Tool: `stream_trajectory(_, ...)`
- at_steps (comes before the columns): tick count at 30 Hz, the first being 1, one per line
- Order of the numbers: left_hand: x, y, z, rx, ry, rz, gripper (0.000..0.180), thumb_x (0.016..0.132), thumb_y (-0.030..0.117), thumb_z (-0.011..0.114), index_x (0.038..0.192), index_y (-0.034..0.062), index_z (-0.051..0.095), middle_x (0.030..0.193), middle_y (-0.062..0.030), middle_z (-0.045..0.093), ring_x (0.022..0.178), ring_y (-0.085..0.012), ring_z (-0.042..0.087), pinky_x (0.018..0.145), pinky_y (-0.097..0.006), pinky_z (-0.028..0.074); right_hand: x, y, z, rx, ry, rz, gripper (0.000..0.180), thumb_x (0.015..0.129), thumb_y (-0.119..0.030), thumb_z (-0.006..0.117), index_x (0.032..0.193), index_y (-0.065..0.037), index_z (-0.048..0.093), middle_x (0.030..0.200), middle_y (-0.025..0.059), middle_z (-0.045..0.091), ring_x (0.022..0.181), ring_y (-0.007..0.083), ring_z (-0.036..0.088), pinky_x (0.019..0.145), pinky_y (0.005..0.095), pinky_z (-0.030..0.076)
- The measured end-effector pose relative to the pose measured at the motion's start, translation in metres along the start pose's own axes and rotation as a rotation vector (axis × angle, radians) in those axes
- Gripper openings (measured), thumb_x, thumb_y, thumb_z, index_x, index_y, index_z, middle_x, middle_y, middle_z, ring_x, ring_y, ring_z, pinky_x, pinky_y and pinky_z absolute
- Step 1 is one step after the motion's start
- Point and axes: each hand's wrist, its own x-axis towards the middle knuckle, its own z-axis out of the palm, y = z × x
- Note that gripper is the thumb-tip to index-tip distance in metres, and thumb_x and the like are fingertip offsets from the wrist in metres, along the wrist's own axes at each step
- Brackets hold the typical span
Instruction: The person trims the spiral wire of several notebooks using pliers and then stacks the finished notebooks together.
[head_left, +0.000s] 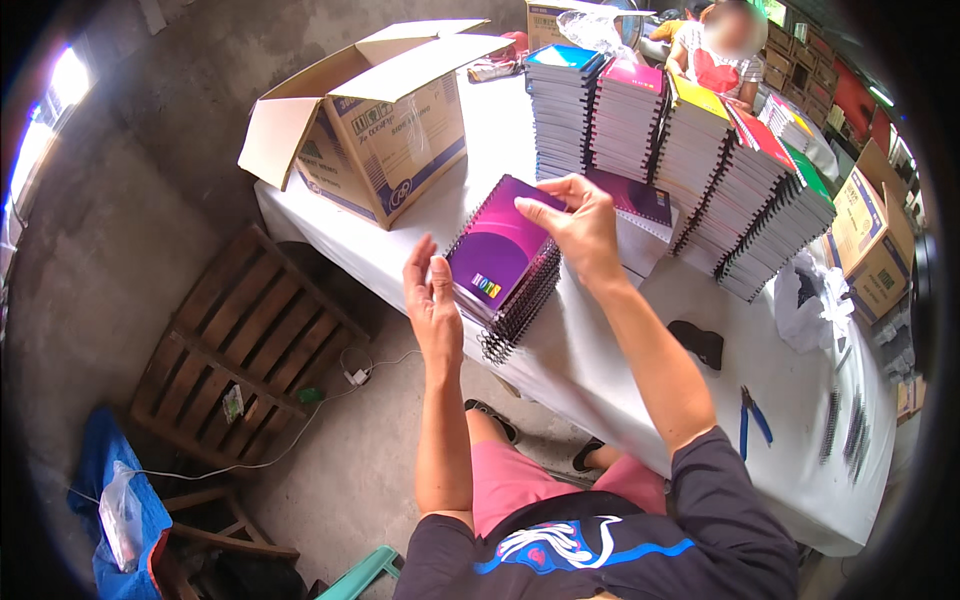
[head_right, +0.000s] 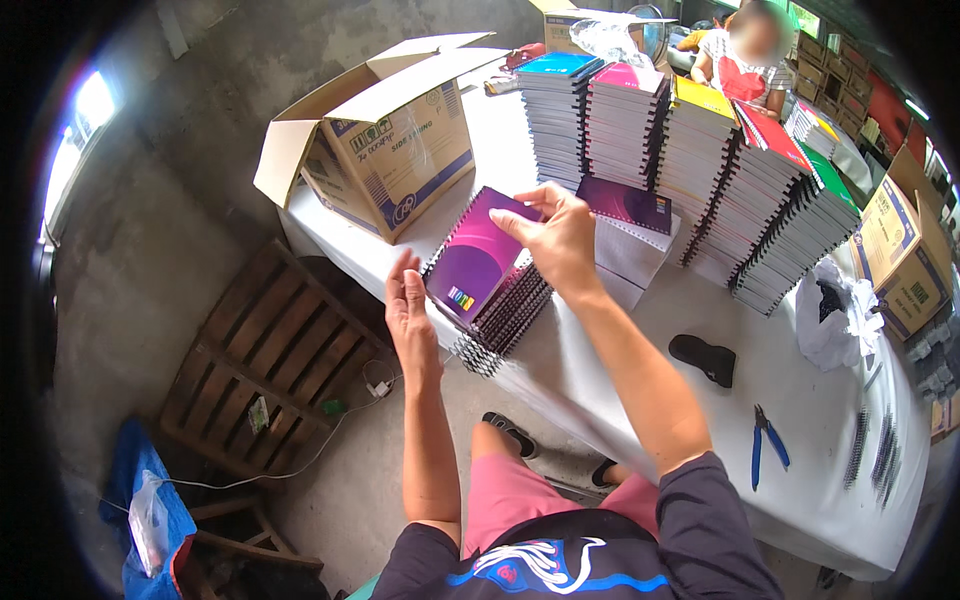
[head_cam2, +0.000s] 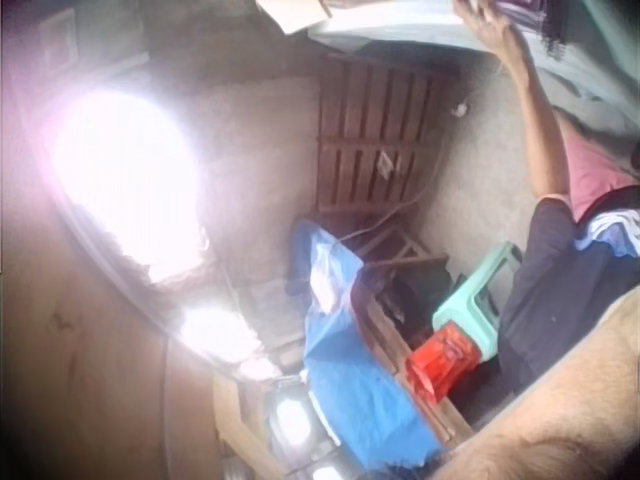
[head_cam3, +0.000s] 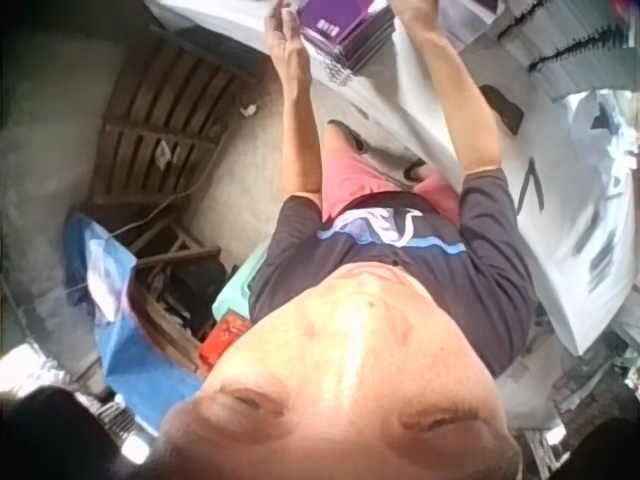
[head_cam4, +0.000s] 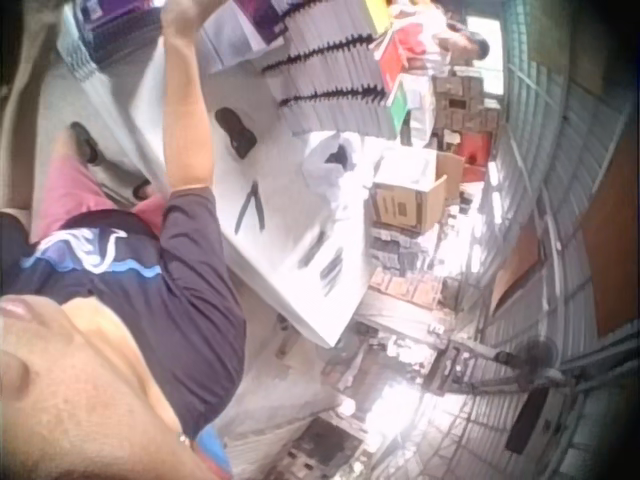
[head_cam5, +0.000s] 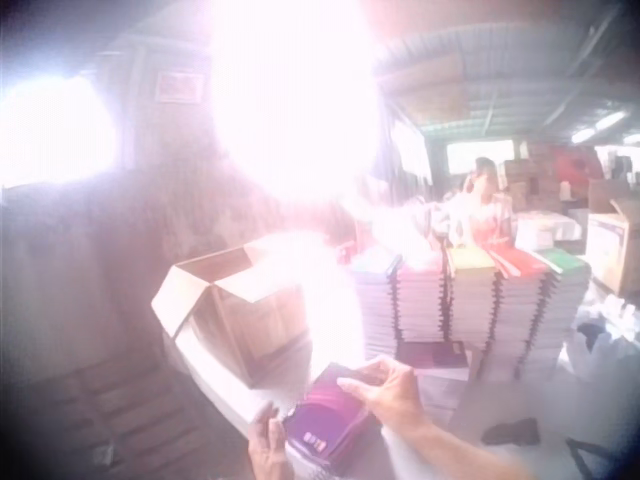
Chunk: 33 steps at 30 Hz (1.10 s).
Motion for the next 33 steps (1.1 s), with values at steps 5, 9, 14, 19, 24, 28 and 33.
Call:
stream_trajectory(5, 0.001, -0.015, 0.007, 0.087, -0.005, -0.014, 0.036, 0.099, 0.032, 0.046, 0.113, 0.0012, 0.058, 0.107, -0.0083, 0.058, 0.103, -0.0153, 0.051, 0.094, -0.028, 0.037, -0.014, 0.027, 0.000, -0.607, -0.041, -0.270, 0.028, 0.082, -0.024, 0.068, 0.102, -0.004, 0.065, 0.100, 0.0163, 0.065, 0.091, 0.0316, 0.061, 0.084, 0.0378, 0.047)
stream_trajectory(9, 0.000, -0.019, 0.013, -0.024, -0.018, 0.016, 0.038, 0.099, 0.033, 0.045, 0.114, 0.0003, 0.057, 0.108, -0.0082, 0.057, 0.103, -0.0159, 0.050, 0.095, -0.028, 0.036, -0.025, 0.036, 0.004, -0.325, -0.107, -0.001, 0.022, 0.092, -0.018, 0.051, 0.106, -0.006, 0.063, 0.105, 0.0169, 0.062, 0.101, 0.0352, 0.056, 0.089, 0.0387, 0.044)
stream_trajectory(14, 0.003, -0.011, 0.003, 0.048, 0.138, 0.043, 0.040, 0.101, 0.033, 0.038, 0.115, -0.0003, 0.055, 0.114, -0.0112, 0.056, 0.106, -0.0181, 0.051, 0.098, -0.031, 0.035, -0.034, 0.014, -0.010, -0.367, 0.078, -0.343, 0.019, 0.092, -0.012, 0.054, 0.107, -0.002, 0.059, 0.106, 0.0139, 0.054, 0.100, 0.0296, 0.053, 0.086, 0.0385, 0.044)
stream_trajectory(19, -0.033, 0.068, 0.045, -0.256, -0.013, 0.449, 0.028, 0.099, 0.024, 0.042, 0.112, 0.0030, 0.054, 0.116, -0.0124, 0.054, 0.115, -0.0206, 0.050, 0.102, -0.032, 0.037, -0.057, 0.023, -0.095, 0.246, 0.504, -0.062, 0.023, 0.089, -0.019, 0.057, 0.110, -0.011, 0.057, 0.108, 0.0071, 0.049, 0.100, 0.0204, 0.049, 0.090, 0.0368, 0.037)
stream_trajectory(24, -0.102, 0.013, 0.155, -0.285, -0.316, -0.491, 0.070, 0.092, 0.040, 0.053, 0.143, 0.0051, 0.020, 0.144, -0.0162, 0.025, 0.140, -0.0246, 0.013, 0.112, -0.041, 0.012, -0.037, 0.105, -0.193, 0.572, 0.411, 0.780, 0.060, 0.079, -0.054, 0.058, 0.118, -0.009, 0.053, 0.108, 0.0039, 0.053, 0.101, 0.0174, 0.048, 0.099, 0.0496, 0.025)
stream_trajectory(28, -0.083, -0.035, 0.164, -0.417, -0.309, -0.883, 0.099, 0.082, 0.063, 0.052, 0.147, 0.0052, 0.005, 0.153, -0.0140, 0.006, 0.143, -0.0242, 0.002, 0.113, -0.046, 0.004, -0.013, 0.105, -0.185, 0.511, 0.092, 0.919, 0.082, 0.070, -0.068, 0.057, 0.125, -0.008, 0.051, 0.123, 0.0083, 0.050, 0.115, 0.0219, 0.043, 0.103, 0.0521, 0.022)
stream_trajectory(33, -0.037, -0.059, 0.170, -0.608, -0.302, -1.083, 0.104, 0.078, 0.071, 0.049, 0.147, 0.0040, 0.008, 0.153, -0.0175, 0.004, 0.141, -0.0328, 0.008, 0.111, -0.055, 0.003, 0.003, 0.066, -0.175, 0.138, -0.129, 0.943, 0.091, 0.069, -0.072, 0.055, 0.133, -0.007, 0.046, 0.135, 0.0107, 0.045, 0.125, 0.0258, 0.037, 0.103, 0.0568, 0.022)
